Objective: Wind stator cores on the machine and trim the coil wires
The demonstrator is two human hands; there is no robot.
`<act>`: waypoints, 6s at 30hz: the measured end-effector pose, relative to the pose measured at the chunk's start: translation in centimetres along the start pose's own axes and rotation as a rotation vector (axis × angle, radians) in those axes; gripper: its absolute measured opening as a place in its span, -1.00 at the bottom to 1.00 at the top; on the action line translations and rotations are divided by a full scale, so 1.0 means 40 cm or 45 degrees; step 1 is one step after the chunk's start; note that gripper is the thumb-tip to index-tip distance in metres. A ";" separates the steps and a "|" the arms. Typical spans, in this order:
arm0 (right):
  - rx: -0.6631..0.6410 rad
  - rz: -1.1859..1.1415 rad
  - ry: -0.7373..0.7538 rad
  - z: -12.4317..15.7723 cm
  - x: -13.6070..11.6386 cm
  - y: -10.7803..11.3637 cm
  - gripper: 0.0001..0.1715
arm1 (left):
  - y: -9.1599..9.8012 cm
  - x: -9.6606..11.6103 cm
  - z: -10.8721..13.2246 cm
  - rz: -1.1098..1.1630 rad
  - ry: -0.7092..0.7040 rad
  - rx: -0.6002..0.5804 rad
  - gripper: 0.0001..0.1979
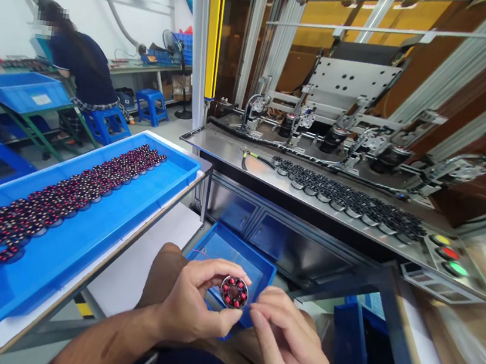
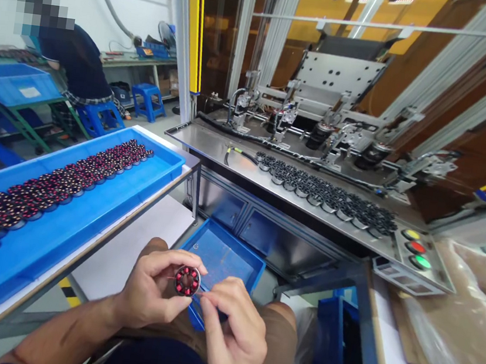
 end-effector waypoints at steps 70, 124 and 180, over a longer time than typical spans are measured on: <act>0.195 0.480 0.100 -0.012 -0.021 0.043 -0.83 | -0.019 -0.027 -0.015 0.407 0.260 -0.251 -0.67; 0.133 0.036 -0.160 0.028 -0.009 0.043 -0.73 | -0.056 -0.017 0.011 -0.003 -0.275 -0.138 -0.60; -0.421 0.518 0.214 -0.048 -0.069 0.153 -0.77 | -0.072 -0.021 -0.003 1.061 0.527 -0.303 -0.65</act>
Point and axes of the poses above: each hand's wrist, its own z-axis away from the middle knuckle, its own y-axis out of the back of the hand, x = y × z, the point moved 1 cm from there along -z, towards the middle knuckle, and after that the axes turned 12 degrees about -x, right-handed, at the moved point
